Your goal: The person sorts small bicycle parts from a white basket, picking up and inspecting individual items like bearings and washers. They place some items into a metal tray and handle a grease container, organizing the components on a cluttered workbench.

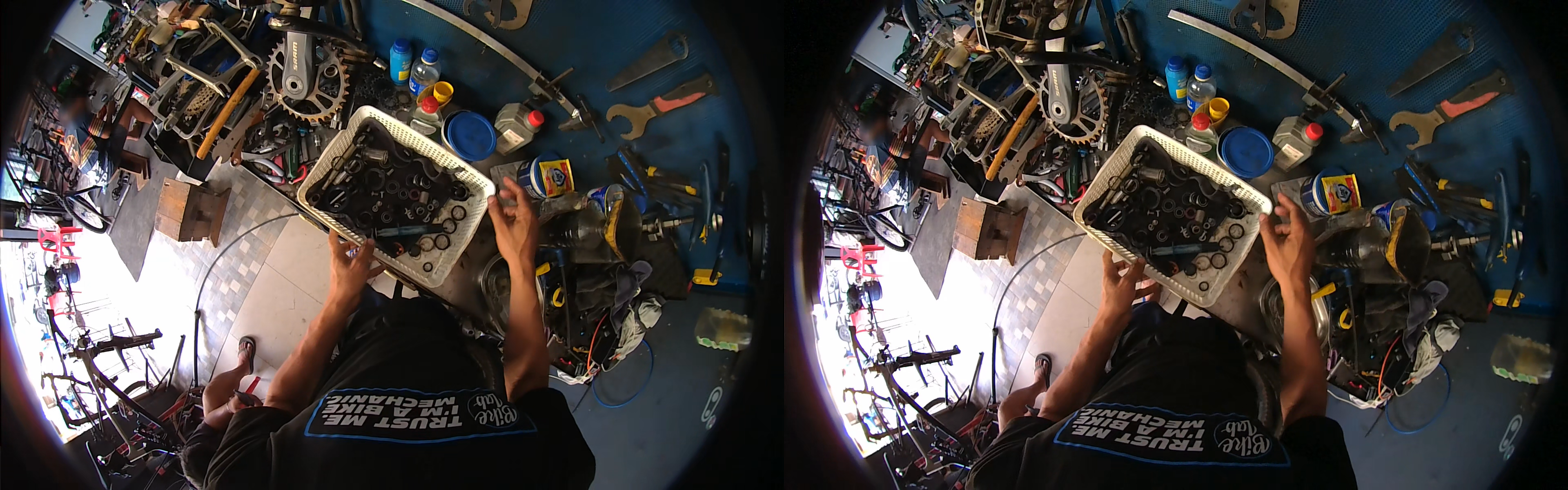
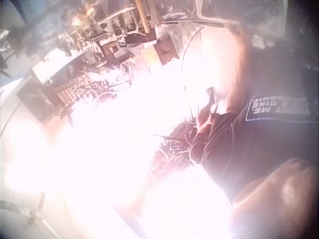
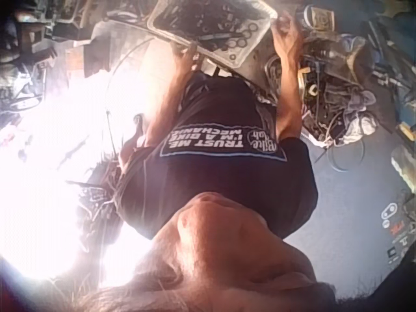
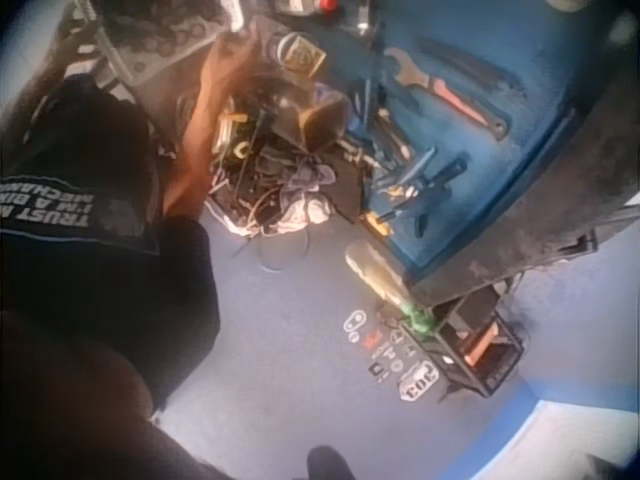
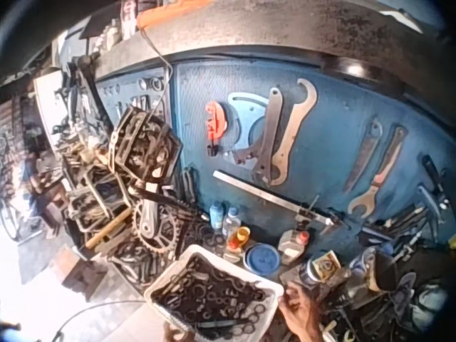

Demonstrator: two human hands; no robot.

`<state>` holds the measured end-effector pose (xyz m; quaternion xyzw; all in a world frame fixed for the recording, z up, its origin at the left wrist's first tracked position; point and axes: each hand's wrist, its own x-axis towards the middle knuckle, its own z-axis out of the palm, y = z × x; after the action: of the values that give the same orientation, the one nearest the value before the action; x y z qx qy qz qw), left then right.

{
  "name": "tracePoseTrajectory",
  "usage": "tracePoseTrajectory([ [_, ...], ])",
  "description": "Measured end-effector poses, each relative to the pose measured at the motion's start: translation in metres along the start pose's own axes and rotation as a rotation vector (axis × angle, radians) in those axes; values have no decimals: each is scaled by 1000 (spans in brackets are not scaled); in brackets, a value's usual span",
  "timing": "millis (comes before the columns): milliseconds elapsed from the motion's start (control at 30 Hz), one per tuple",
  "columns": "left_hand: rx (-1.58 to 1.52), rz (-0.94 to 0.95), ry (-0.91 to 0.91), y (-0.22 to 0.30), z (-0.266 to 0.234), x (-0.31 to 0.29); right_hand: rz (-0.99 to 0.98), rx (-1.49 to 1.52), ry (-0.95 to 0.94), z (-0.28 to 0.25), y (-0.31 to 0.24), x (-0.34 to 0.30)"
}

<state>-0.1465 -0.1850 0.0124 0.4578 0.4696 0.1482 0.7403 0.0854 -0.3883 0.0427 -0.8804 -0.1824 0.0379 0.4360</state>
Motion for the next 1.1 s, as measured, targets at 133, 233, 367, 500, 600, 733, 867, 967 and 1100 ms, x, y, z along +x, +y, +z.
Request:
tracePoseTrajectory([
  [133,394,402,153,-5,-26,3,37,-102,-60,12,1,-27],
  [233,787,842,196,15,-45,9,3,-216,-135,20,4,-44],
  [367,1048,944,-24,32,-55,23,31,-157,-179,24,11,-52],
  [500,1240,985,-129,29,-62,29,24,-254,-250,15,5,-44],
  [600,1237,995,-133,26,-63,29,41,-310,-309,8,3,-39],
  [733,1236,991,-110,24,-62,26,4,-356,-304,7,5,-40],
  [867,1247,985,-109,22,-61,19,33,-407,-334,4,2,-39],
  [967,1224,996,-112,21,-60,10,-38,-495,-299,4,12,-40],
  [1100,1214,993,-116,25,-60,7,-163,-534,-191,8,15,-49],
])
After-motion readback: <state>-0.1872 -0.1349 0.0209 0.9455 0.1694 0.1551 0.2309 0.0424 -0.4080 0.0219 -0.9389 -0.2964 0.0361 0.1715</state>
